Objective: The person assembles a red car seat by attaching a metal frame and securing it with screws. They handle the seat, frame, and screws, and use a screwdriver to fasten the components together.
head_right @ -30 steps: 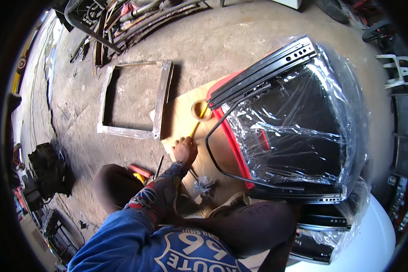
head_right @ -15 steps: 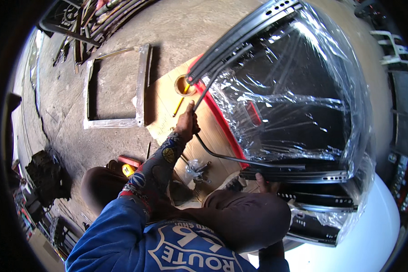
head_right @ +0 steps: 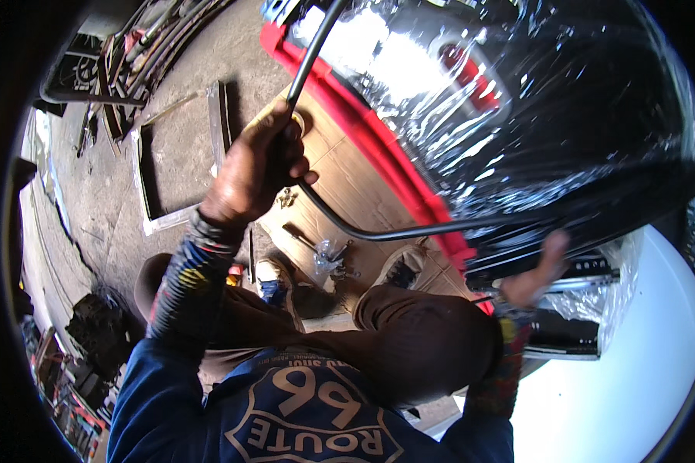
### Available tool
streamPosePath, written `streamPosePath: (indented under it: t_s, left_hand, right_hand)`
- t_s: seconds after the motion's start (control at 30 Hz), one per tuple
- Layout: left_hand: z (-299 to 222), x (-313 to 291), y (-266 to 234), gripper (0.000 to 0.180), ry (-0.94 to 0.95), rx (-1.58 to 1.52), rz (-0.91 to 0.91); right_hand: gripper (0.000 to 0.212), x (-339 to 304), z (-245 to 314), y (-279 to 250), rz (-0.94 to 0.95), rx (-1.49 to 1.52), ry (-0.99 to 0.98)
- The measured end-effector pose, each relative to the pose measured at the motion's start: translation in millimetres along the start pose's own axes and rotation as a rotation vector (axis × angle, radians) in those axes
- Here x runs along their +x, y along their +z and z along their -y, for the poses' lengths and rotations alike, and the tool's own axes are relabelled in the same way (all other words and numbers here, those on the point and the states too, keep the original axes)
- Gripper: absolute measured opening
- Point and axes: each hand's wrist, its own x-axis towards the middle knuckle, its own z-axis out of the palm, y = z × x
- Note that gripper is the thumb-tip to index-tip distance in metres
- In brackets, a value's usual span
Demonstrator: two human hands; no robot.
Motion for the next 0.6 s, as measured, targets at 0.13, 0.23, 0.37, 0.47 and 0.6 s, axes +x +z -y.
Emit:
streamPosePath:
  t_s: [0.13,0.23,0.37,0.47,0.6]
  left_hand:
    - [-87.1,-21.3,64.2,0.034,0.078,0.408,0.366]
    - [-110.2,-22.2,107.5,0.028,0.302,0.299,0.468]
    - [-140.1,-5.9,140.2,0.034,0.429,0.218,0.71]
    - [-143.3,7.2,160.1,0.031,0.323,-0.308,1.029]
    - [-150.3,18.8,160.8,0.024,0.292,-0.338,1.101]
  right_hand:
    - [0.067,77.2,160.6,38.3,-0.04,0.123,0.445]
    - [0.067,104.8,215.8,66.2,-0.205,0.005,0.053]
    - [0.061,62.3,197.3,78.5,-0.182,-0.044,-0.239]
    - [0.077,40.6,147.4,91.5,-0.216,-0.353,-0.539]
    - [0.071,63.8,122.6,92.6,-0.246,-0.562,-0.943]
